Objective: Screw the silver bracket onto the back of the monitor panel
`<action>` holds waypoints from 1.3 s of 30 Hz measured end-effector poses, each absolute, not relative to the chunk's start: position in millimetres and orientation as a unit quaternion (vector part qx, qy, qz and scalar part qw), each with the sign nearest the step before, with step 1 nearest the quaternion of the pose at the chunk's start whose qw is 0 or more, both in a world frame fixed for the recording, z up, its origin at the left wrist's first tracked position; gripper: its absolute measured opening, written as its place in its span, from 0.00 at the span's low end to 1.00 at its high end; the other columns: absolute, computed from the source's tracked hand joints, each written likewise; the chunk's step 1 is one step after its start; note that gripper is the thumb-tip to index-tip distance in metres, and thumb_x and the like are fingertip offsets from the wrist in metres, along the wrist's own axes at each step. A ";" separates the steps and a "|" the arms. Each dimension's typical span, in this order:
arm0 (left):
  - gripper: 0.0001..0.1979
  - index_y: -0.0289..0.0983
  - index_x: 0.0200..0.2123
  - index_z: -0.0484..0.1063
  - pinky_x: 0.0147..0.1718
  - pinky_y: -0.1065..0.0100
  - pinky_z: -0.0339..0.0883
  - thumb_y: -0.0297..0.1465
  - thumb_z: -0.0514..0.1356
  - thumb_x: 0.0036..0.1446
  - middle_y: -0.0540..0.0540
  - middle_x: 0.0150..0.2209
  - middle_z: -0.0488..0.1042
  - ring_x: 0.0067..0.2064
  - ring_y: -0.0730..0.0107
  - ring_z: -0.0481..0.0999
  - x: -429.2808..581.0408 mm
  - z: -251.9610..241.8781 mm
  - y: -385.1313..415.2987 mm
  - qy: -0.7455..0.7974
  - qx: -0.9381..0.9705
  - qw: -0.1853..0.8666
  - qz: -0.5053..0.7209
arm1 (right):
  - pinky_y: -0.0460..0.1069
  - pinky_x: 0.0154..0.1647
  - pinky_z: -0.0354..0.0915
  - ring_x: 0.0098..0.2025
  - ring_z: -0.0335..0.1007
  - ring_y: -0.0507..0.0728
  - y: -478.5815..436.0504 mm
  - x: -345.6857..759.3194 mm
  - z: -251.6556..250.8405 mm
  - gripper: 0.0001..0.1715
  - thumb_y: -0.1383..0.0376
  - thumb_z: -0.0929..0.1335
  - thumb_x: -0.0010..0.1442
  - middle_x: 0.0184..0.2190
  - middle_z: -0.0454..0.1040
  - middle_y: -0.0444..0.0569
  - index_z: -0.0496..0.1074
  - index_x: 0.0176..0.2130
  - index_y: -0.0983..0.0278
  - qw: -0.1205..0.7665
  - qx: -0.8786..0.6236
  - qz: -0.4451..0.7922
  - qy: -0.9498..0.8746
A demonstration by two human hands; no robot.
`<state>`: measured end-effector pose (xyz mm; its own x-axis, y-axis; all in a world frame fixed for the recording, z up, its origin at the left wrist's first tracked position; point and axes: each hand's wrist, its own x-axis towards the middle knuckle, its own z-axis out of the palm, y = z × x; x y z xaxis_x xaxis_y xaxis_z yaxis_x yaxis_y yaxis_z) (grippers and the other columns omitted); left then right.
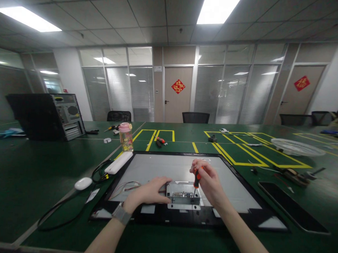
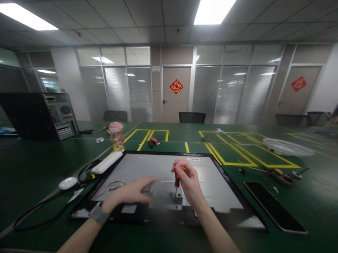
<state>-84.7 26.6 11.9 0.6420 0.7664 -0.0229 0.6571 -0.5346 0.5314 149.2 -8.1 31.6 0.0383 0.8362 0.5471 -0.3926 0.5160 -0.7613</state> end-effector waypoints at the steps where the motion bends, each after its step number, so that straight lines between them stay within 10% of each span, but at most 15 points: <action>1: 0.38 0.41 0.62 0.58 0.61 0.58 0.52 0.40 0.66 0.48 0.42 0.62 0.62 0.62 0.52 0.60 -84.4 12.0 26.4 0.409 0.870 0.254 0.107 | 0.51 0.39 0.62 0.34 0.65 0.54 -7.0 150.0 30.8 0.11 0.56 0.74 0.50 0.35 0.69 0.46 0.74 0.27 0.60 0.693 -0.218 0.436 -0.530; 7: 0.39 0.39 0.62 0.58 0.61 0.58 0.52 0.39 0.66 0.48 0.42 0.62 0.61 0.62 0.52 0.60 -83.6 12.9 25.6 0.416 0.868 0.250 0.104 | 0.52 0.38 0.62 0.33 0.67 0.55 -7.5 149.5 32.4 0.19 0.53 0.73 0.52 0.30 0.72 0.45 0.74 0.43 0.57 0.682 -0.226 0.493 -0.491; 17: 0.39 0.40 0.62 0.59 0.61 0.57 0.52 0.40 0.66 0.47 0.41 0.62 0.62 0.62 0.51 0.60 -84.6 11.7 26.8 0.412 0.868 0.257 0.107 | 0.50 0.35 0.62 0.32 0.65 0.54 -5.9 148.8 32.4 0.12 0.55 0.73 0.51 0.33 0.69 0.46 0.74 0.29 0.60 0.701 -0.231 0.434 -0.517; 23: 0.39 0.42 0.62 0.59 0.61 0.56 0.51 0.40 0.66 0.47 0.42 0.63 0.61 0.63 0.51 0.59 -84.4 12.9 25.4 0.420 0.863 0.261 0.108 | 0.48 0.24 0.59 0.31 0.67 0.57 -7.5 148.6 34.4 0.17 0.52 0.69 0.56 0.29 0.70 0.47 0.72 0.41 0.60 0.681 -0.239 0.488 -0.491; 39: 0.38 0.41 0.61 0.59 0.59 0.58 0.54 0.40 0.66 0.47 0.42 0.60 0.63 0.60 0.52 0.62 -83.5 13.0 26.5 0.401 0.874 0.252 0.109 | 0.45 0.19 0.46 0.17 0.52 0.49 -11.3 143.2 33.9 0.17 0.50 0.69 0.55 0.22 0.65 0.39 0.63 0.32 0.59 0.652 -0.223 0.509 -0.516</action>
<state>-83.5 26.5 13.0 0.6541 0.7564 -0.0114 0.6466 -0.5512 0.5274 143.2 -11.3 33.9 -0.0509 0.8938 0.4456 -0.4342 0.3819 -0.8158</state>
